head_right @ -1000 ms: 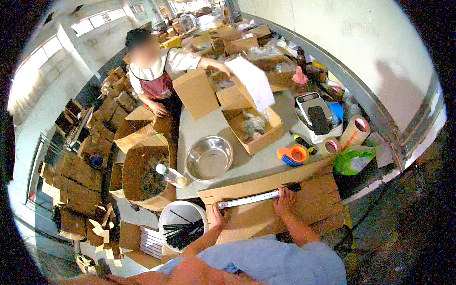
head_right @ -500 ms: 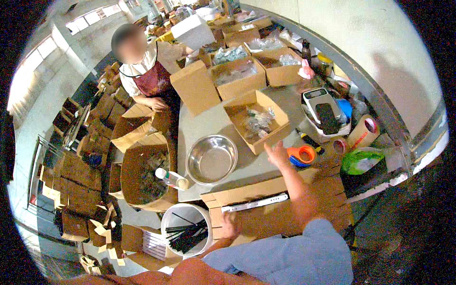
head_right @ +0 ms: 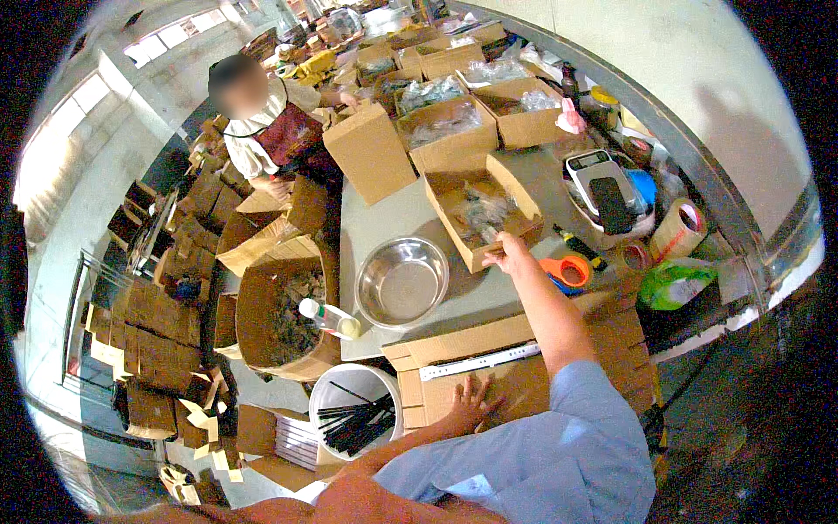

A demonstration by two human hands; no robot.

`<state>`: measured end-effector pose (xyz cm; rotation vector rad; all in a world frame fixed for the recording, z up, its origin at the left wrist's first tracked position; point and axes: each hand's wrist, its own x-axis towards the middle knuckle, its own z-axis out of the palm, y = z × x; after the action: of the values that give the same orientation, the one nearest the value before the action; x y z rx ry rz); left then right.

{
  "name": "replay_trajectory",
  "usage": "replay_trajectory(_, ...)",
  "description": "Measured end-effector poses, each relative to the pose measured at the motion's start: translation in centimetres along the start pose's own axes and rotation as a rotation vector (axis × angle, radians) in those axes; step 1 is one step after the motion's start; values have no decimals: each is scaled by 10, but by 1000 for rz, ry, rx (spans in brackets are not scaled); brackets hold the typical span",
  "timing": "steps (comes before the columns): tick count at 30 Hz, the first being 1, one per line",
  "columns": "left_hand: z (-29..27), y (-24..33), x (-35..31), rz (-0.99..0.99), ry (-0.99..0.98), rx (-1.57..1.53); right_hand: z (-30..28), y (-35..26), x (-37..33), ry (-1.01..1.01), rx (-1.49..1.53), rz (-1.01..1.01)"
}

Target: The person gathers metal slides and plastic components from containers, places them into a small bag, and then seals a long cardboard box using a tape dispenser.

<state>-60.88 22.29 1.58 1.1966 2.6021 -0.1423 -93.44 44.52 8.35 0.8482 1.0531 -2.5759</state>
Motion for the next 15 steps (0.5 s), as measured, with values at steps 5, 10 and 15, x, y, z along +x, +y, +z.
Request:
replay_trajectory(5, 13, -2, 0, 6, 55, -12, -19, 6, -73, -101, -78, -64)
replay_trajectory(10, -32, -11, -6, 93, -140, -318, -52, 0, -154, -306, -81, -145)
replay_trajectory(15, -82, -58, 9, 144, -300, -666, -90, 16, -189, -342, -80, -110)
